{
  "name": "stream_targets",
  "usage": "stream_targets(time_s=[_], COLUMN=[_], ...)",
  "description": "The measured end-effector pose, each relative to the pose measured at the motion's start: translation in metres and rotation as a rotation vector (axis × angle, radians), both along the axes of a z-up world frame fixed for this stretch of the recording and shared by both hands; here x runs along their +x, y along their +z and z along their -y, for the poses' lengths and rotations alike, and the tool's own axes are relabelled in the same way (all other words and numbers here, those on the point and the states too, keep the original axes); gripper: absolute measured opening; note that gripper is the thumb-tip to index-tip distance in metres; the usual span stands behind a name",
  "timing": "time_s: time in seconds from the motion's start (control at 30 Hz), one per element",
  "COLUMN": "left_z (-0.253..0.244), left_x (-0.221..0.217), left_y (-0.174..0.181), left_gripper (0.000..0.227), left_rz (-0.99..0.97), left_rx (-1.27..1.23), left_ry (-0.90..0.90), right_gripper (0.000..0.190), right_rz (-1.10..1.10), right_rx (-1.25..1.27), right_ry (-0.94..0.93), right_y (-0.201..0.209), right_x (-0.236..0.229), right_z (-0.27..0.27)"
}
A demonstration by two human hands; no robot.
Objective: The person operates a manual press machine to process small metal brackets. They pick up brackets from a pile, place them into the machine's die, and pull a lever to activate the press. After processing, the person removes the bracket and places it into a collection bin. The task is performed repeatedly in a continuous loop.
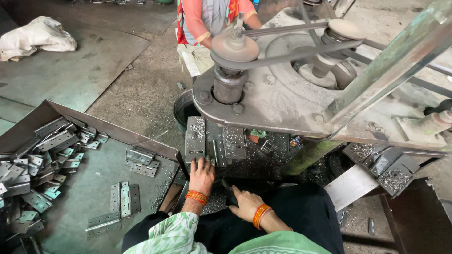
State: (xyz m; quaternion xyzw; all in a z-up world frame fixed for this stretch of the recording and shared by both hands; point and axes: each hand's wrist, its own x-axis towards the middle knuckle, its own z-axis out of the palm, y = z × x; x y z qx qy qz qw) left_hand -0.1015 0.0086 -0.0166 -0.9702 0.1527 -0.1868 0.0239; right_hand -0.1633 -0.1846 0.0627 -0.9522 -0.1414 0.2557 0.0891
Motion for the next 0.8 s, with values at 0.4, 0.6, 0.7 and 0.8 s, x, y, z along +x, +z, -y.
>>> stream_targets(time_s=[0.4, 0.6, 0.7, 0.8], left_z=[-0.020, -0.016, -0.009, -0.022], left_x=[-0.034, -0.005, 0.017, 0.031], left_y=[0.069, 0.040, 0.031, 0.040], left_gripper=[0.038, 0.022, 0.026, 0.038], left_rz=[0.206, -0.035, -0.267, 0.026], left_rx=[-0.754, -1.472, -1.796, -1.060], left_ry=[-0.093, -0.129, -0.197, 0.053], right_gripper=[0.093, 0.071, 0.048, 0.038], right_rz=[0.350, 0.314, 0.387, 0.622], right_rx=[0.553, 1.023, 1.219, 1.023], right_ry=[0.011, -0.331, -0.381, -0.307], right_y=[-0.007, -0.028, -0.032, -0.021], right_x=[0.028, 0.054, 0.062, 0.067], right_z=[0.012, 0.008, 0.009, 0.008])
